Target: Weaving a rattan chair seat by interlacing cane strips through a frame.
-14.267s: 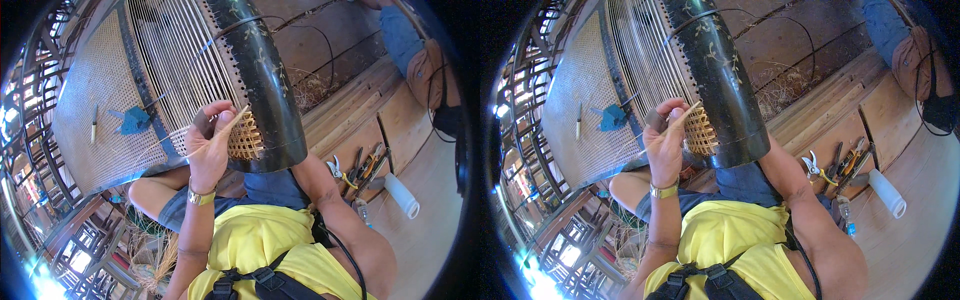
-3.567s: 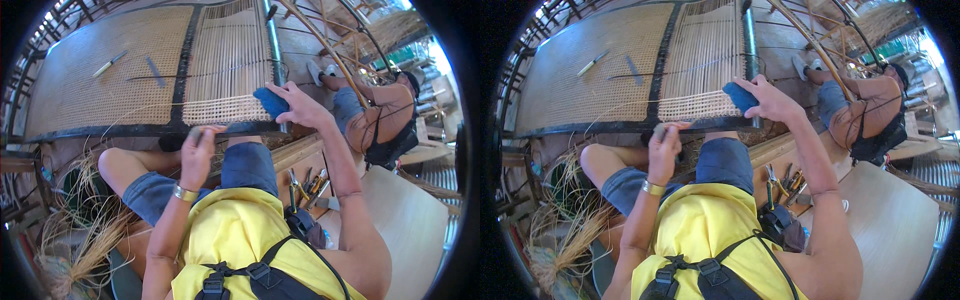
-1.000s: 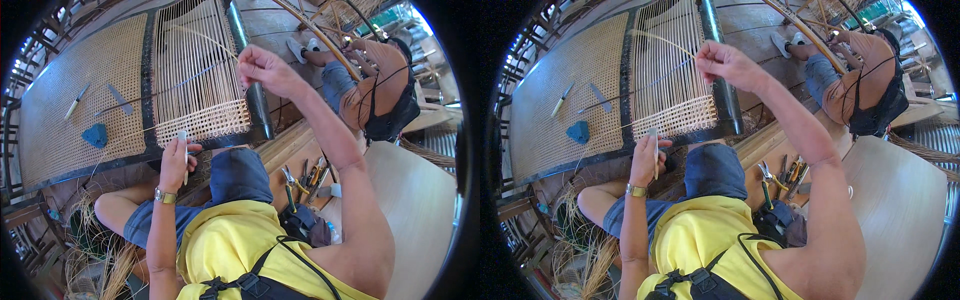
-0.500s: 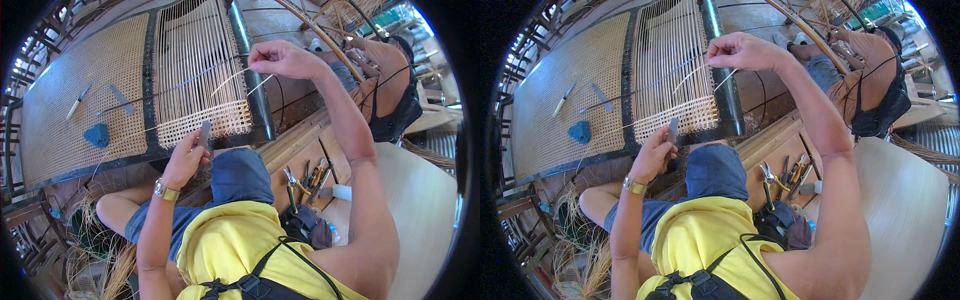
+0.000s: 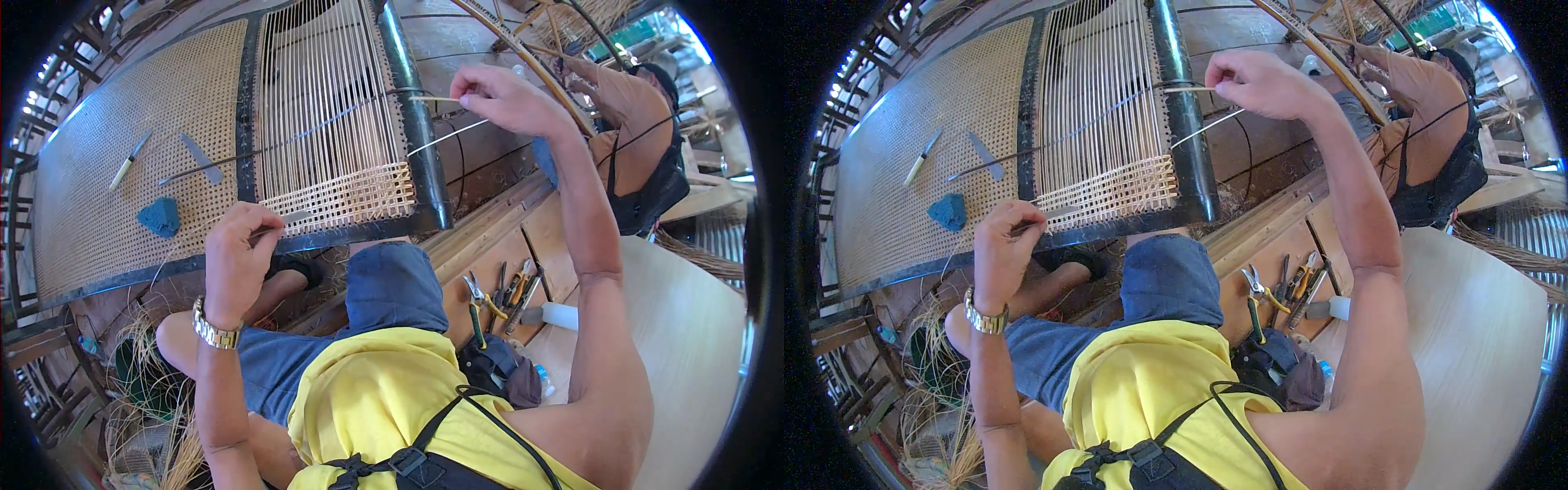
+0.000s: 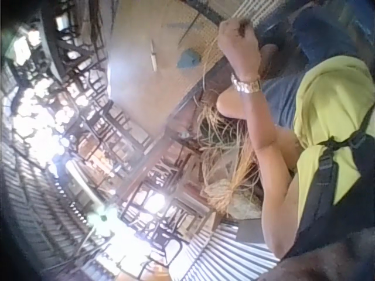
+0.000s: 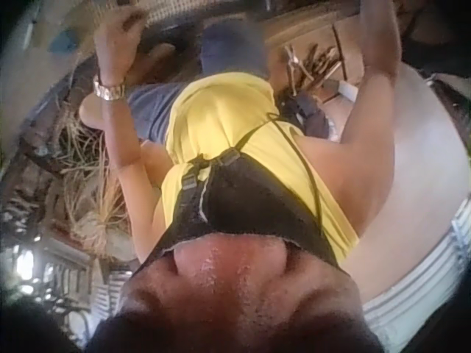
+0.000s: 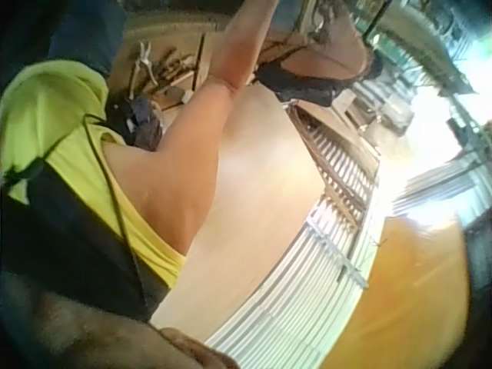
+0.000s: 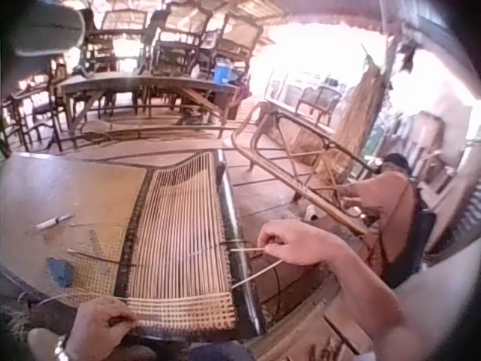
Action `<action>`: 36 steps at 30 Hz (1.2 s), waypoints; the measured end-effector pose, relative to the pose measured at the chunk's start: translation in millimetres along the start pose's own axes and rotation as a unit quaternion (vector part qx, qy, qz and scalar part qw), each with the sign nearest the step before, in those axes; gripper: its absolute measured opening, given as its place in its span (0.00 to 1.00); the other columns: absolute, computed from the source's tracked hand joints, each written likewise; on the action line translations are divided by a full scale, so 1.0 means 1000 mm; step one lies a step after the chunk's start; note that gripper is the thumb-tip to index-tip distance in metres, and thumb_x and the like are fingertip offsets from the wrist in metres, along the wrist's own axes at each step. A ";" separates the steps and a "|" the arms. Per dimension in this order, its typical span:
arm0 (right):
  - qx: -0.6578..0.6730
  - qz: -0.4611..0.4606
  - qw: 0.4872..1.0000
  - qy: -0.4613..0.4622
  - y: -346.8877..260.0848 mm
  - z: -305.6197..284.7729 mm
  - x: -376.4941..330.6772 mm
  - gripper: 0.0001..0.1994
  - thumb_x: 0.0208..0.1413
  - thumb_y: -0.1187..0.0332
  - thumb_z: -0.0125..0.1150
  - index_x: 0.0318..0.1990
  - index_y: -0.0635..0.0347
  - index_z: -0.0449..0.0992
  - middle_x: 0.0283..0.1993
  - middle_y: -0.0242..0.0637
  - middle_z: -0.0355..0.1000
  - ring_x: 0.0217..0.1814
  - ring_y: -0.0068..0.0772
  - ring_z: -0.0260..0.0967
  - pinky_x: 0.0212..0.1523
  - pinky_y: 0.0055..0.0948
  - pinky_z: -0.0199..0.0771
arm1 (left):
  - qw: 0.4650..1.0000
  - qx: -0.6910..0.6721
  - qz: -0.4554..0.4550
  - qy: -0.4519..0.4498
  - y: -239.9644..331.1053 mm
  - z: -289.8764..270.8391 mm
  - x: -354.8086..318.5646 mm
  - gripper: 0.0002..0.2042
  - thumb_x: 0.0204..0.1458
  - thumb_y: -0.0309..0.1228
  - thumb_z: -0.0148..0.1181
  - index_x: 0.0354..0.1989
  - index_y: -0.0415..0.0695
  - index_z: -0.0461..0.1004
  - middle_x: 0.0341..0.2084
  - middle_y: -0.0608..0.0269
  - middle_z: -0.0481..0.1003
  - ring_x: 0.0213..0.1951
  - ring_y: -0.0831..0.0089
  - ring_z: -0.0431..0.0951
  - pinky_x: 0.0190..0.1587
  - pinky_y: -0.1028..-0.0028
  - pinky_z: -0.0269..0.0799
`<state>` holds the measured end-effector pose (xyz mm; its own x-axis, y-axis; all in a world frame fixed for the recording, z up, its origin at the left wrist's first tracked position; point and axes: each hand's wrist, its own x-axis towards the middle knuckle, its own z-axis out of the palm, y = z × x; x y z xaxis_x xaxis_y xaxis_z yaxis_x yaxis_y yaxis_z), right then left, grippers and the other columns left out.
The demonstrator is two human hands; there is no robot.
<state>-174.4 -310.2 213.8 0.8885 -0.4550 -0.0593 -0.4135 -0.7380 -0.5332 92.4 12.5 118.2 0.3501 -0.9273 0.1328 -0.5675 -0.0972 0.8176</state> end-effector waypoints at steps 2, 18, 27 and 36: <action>-0.075 -0.010 0.997 -0.035 0.006 0.006 0.003 0.06 0.60 0.70 0.59 0.41 0.62 0.75 0.33 0.32 0.70 0.35 0.25 0.66 0.37 0.28 0.68 | 0.996 -0.080 -0.039 -0.017 0.008 0.002 0.006 0.05 0.55 0.18 0.62 0.38 0.39 0.80 0.31 0.60 0.80 0.34 0.72 0.81 0.41 0.73 0.78; -0.117 -0.091 0.981 -0.127 0.039 0.063 0.039 0.08 0.50 0.67 0.67 0.37 0.57 0.82 0.37 0.39 0.77 0.43 0.43 0.77 0.44 0.41 0.75 | 0.880 -0.346 -0.253 -0.204 0.035 0.138 0.054 0.15 0.69 0.37 0.46 0.42 0.39 0.75 0.21 0.65 0.74 0.23 0.78 0.72 0.29 0.76 0.66; -0.064 -0.144 0.979 -0.131 0.035 0.071 0.043 0.07 0.50 0.68 0.68 0.34 0.60 0.82 0.36 0.40 0.73 0.42 0.45 0.75 0.45 0.41 0.74 | 0.833 -0.382 -0.318 -0.242 0.050 0.139 0.070 0.12 0.65 0.33 0.50 0.38 0.38 0.76 0.20 0.63 0.75 0.16 0.77 0.69 0.20 0.76 0.62; -0.068 -0.109 0.968 -0.217 0.039 0.076 0.063 0.08 0.47 0.67 0.68 0.33 0.62 0.81 0.33 0.42 0.75 0.39 0.43 0.75 0.41 0.40 0.74 | 0.875 -0.340 -0.319 -0.127 0.062 0.166 0.065 0.11 0.65 0.33 0.51 0.36 0.39 0.75 0.19 0.63 0.75 0.16 0.78 0.68 0.19 0.76 0.61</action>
<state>-119.7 -329.7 125.0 0.9449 -0.0504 -0.3234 -0.2031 -0.8652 -0.4585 -43.5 -113.2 84.6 0.2072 -0.8214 -0.5314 0.2887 -0.4677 0.8354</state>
